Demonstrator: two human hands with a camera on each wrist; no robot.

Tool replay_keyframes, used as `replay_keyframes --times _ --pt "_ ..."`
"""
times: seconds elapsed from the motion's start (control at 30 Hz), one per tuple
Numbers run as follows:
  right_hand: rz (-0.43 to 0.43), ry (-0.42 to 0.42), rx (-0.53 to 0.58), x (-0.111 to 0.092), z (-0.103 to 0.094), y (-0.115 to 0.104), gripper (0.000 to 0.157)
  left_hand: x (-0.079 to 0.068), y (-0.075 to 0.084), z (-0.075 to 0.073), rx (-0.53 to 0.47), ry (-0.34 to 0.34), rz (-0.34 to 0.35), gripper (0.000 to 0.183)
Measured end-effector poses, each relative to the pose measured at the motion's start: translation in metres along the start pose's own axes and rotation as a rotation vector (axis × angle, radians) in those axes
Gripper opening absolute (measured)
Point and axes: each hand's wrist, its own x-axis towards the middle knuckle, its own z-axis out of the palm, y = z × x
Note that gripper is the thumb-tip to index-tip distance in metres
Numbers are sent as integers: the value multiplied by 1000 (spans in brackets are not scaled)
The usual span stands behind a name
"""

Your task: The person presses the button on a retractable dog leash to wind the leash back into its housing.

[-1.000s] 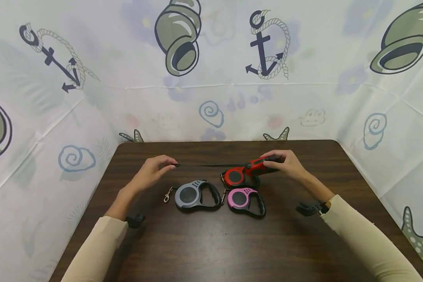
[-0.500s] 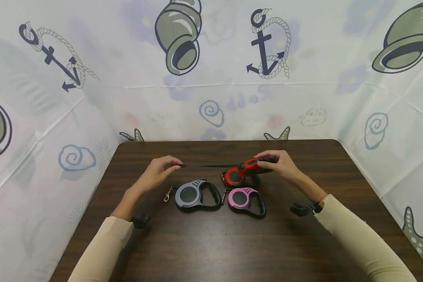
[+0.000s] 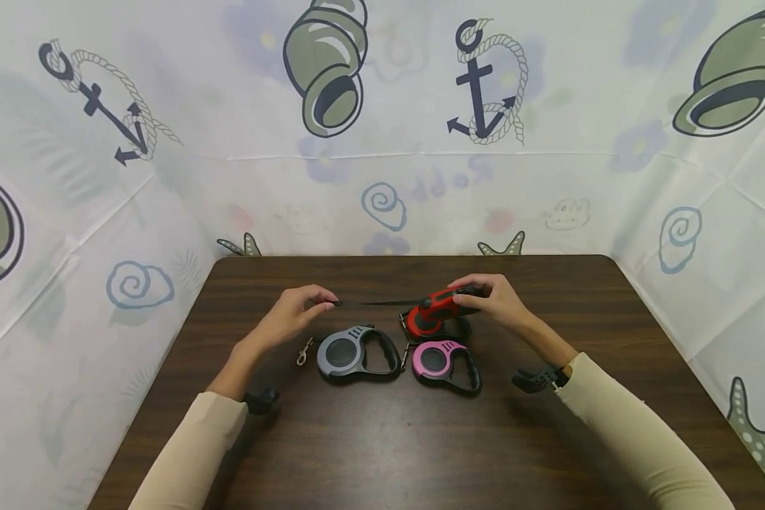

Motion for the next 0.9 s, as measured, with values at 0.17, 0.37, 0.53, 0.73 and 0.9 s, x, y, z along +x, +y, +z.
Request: replay_keyframes --times 0.17,0.37,0.53,0.73,0.9 --pt "-6 -1 20 4 7 0 27 2 1 3 -22 -25 -8 16" --pt "-11 -12 20 7 15 0 28 6 5 8 -42 -50 -14 17" --pt "-28 -22 20 11 22 -1 27 9 8 13 -42 -54 -8 16" --pt "-46 -25 16 14 28 0 26 14 13 19 -64 -79 -36 15" --pt "-46 -35 5 16 31 -1 26 19 17 23 -74 -103 -31 15"
